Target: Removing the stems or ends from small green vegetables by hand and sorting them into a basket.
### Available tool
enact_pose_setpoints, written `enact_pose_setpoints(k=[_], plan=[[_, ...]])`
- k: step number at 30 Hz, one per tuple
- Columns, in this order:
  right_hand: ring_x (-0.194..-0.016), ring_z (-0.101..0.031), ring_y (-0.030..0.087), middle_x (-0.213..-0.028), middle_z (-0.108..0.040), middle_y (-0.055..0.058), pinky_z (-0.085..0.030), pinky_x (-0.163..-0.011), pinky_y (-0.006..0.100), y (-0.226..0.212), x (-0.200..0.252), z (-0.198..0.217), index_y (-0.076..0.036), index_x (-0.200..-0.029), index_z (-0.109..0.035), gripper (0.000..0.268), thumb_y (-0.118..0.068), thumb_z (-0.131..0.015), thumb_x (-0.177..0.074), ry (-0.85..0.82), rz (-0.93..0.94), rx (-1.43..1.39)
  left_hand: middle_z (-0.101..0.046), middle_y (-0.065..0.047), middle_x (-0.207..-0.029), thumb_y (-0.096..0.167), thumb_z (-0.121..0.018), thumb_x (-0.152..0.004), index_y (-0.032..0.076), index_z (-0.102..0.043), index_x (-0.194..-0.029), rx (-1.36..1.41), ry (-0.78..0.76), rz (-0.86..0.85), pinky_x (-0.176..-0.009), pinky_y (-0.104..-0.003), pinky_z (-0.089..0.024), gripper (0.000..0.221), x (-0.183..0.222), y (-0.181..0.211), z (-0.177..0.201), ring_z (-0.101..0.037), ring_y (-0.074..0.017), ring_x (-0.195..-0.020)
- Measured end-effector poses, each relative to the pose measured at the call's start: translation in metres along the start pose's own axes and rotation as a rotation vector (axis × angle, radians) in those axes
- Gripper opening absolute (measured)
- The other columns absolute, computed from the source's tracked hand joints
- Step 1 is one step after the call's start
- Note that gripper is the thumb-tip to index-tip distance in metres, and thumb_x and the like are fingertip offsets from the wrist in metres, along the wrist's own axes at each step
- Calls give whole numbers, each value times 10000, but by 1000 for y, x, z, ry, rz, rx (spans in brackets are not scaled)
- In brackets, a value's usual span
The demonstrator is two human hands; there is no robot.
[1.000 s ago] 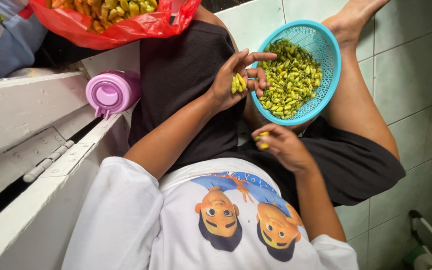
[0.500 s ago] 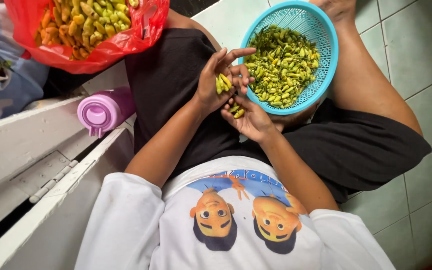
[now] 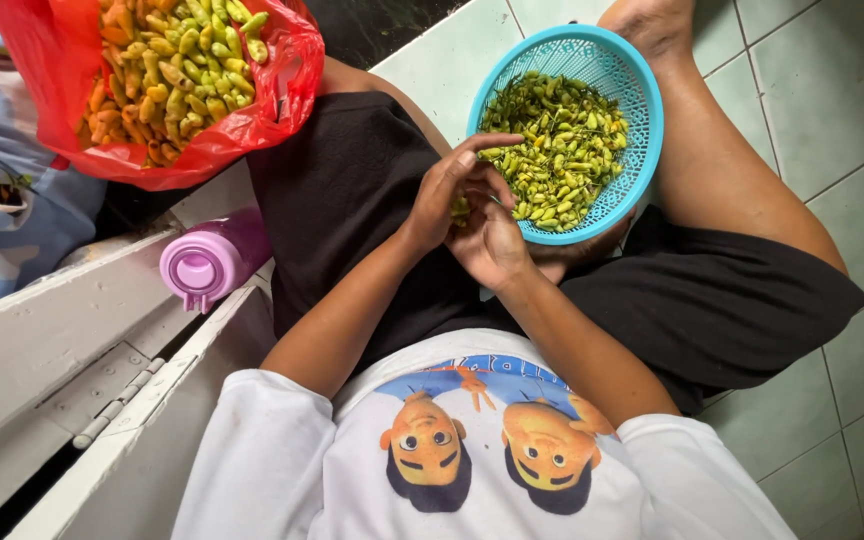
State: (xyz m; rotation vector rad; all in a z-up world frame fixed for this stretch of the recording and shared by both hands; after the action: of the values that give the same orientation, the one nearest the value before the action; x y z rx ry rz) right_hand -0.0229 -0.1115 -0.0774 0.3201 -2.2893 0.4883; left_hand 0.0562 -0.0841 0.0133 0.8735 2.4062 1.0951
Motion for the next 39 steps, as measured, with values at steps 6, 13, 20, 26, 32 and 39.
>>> enact_pose_setpoints(k=[6,13,20,26,32,39], plan=[[-1092,-655,249,-1161,-695,88,-534,-1011,449,2,-21,24,-77,-1148,-663,212,-208,-599,-994,-6,-14,-14,-760,-223,-924,373,-345,-1113,83,-273,-1628,-53,-13,-92,-1090,-514,-517,596,2,27,-13,-774,-358,-1004],[-1043,-683,307,-1122,-713,186,-569,-974,424,-49,34,-9,64,-1104,-637,193,-28,-679,-939,8,43,-118,-759,-203,-906,490,-326,-1095,113,-200,-1639,72,107,-106,-916,-335,-585,673,5,13,35,-786,-246,-908],[-1284,-621,209,-1324,-661,79,-527,-1147,369,-128,68,-144,-54,-1306,-634,290,-214,-564,-1075,-172,463,318,-713,-198,-767,454,-266,-1079,44,-477,-1409,135,176,-2,-698,-379,-609,567,2,-9,45,-743,-346,-652],[-1682,-213,241,-1725,-321,46,-154,-1411,490,-80,100,-283,-159,-1619,-366,399,-309,-432,-1255,-731,508,816,-692,-213,-774,509,-317,-1030,28,-513,-1276,152,142,183,-669,-383,-579,575,7,-30,42,-707,-359,-589],[-1417,-528,203,-1457,-568,103,-459,-1189,321,-110,100,-217,-25,-1438,-520,328,-167,-509,-1142,-405,647,1402,-671,-202,-749,529,-350,-998,23,-542,-1298,173,151,215,-638,-362,-584,619,8,-24,40,-696,-356,-571],[-1072,-701,343,-1130,-721,196,-561,-908,489,-160,62,-41,-34,-1314,-689,263,-107,-665,-1062,33,705,1668,-692,-234,-728,430,-259,-1056,53,-536,-1367,86,149,198,-672,-334,-641,562,2,-44,45,-780,-363,-656]])
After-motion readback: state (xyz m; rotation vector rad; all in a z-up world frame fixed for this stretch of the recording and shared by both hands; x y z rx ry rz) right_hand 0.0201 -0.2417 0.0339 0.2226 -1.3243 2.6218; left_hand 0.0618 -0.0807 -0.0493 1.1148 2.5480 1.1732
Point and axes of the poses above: each hand's wrist, its own x-axis away from the middle knuckle, its own z-axis out of the back of the hand, y = z × x, the point moved 10 cm from there along -x, towards the middle knuckle
